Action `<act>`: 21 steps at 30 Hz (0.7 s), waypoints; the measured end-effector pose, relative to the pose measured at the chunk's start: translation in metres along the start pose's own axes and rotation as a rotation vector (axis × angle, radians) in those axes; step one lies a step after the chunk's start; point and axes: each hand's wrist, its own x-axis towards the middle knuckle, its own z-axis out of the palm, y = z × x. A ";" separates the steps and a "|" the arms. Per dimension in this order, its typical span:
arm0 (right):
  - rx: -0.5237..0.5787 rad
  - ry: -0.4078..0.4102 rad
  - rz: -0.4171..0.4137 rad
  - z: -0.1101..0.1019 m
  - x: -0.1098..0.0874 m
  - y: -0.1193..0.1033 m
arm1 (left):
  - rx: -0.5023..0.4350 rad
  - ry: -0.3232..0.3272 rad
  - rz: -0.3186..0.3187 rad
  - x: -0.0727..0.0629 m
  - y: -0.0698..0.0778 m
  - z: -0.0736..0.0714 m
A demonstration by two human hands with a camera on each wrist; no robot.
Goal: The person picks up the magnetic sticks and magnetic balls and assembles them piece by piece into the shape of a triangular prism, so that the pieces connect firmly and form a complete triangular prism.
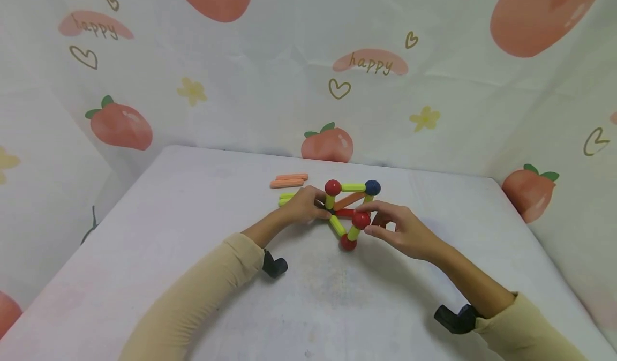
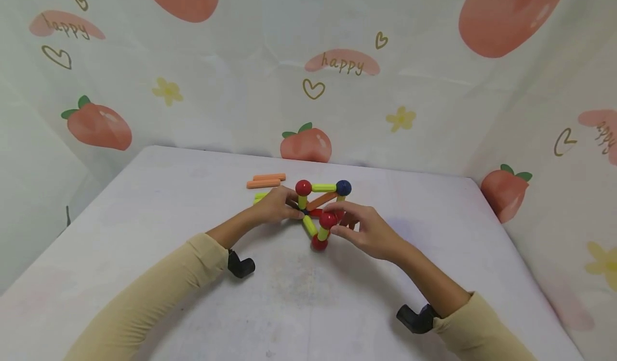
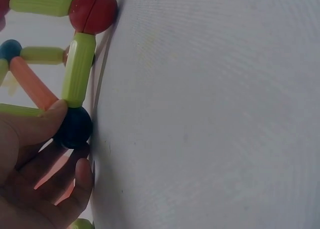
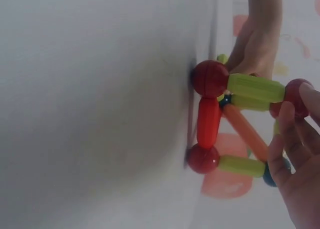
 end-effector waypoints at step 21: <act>-0.002 0.027 0.105 0.000 0.006 0.002 | 0.003 0.002 -0.001 0.001 -0.001 0.001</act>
